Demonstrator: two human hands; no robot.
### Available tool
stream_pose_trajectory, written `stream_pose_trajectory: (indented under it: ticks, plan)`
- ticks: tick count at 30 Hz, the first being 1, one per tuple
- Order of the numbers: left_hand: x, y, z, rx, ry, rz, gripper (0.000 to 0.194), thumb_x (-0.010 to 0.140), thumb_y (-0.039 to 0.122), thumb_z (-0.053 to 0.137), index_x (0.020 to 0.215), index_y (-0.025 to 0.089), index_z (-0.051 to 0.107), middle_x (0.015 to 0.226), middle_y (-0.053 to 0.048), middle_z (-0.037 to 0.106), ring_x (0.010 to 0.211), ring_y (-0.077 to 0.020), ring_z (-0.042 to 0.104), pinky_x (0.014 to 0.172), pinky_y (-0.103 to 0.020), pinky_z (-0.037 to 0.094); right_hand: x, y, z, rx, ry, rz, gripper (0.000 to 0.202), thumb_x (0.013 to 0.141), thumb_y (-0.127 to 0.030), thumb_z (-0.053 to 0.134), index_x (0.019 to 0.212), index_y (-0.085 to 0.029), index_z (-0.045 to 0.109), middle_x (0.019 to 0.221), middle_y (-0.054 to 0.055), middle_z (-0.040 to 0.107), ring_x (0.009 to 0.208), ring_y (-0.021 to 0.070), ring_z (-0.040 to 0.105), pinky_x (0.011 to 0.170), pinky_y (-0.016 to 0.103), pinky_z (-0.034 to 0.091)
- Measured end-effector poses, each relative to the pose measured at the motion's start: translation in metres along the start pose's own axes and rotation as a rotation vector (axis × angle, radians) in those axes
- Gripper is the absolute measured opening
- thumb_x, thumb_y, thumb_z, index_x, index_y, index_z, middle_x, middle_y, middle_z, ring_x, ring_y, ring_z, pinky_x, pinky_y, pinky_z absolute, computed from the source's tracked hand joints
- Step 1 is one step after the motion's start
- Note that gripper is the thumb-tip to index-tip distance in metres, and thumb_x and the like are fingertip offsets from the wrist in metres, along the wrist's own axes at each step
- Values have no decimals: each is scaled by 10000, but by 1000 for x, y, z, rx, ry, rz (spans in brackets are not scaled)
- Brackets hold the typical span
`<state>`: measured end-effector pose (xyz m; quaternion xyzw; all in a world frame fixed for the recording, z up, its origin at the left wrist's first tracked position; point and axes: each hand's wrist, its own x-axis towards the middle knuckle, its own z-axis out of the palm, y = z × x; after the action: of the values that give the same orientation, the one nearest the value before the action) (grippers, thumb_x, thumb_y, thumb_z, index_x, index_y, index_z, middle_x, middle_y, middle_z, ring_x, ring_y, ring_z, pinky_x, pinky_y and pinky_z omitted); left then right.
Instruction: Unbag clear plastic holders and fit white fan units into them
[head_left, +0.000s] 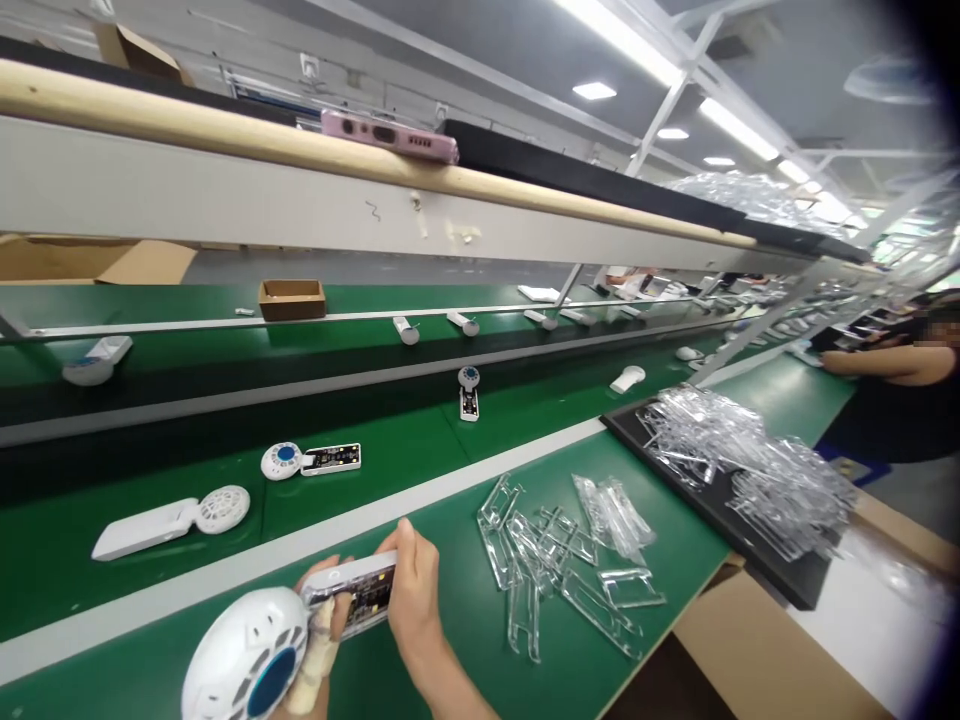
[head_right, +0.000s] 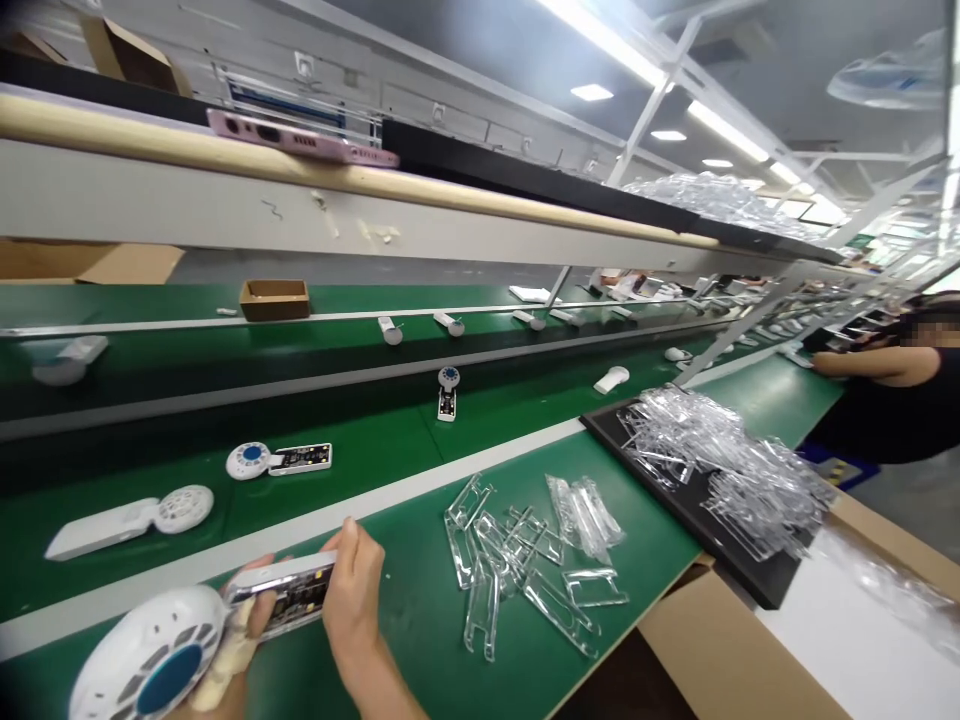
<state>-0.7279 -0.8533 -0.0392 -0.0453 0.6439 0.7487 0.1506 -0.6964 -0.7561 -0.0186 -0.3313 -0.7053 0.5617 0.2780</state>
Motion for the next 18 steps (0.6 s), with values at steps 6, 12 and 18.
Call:
stream_pose_trajectory:
  ticks: [6, 12, 18]
  plan:
    - [-13, 6, 15, -41, 9, 89, 501, 711, 591, 616, 1071, 242, 623, 966, -60, 713, 951, -272, 651, 935, -402, 487, 13, -12, -7, 34, -43, 47, 583, 904, -539, 270, 526, -191, 546, 507, 11, 520, 515, 143, 483, 530, 261, 353]
    - [-25, 0, 10, -87, -2, 193, 575, 587, 582, 727, 1031, 238, 602, 1015, -91, 701, 965, -274, 648, 854, -340, 526, 11, -31, -19, 63, -32, -28, 599, 917, -524, 263, 508, -192, 547, 460, -9, 481, 464, 124, 471, 503, 245, 358]
    - [4, 5, 22, -51, 2, -109, 518, 612, 584, 692, 940, 186, 646, 928, -97, 700, 1017, -318, 614, 899, -416, 497, 27, 8, 0, -129, -33, 84, 620, 866, -624, 234, 469, -217, 481, 481, 24, 554, 506, 159, 532, 541, 271, 410]
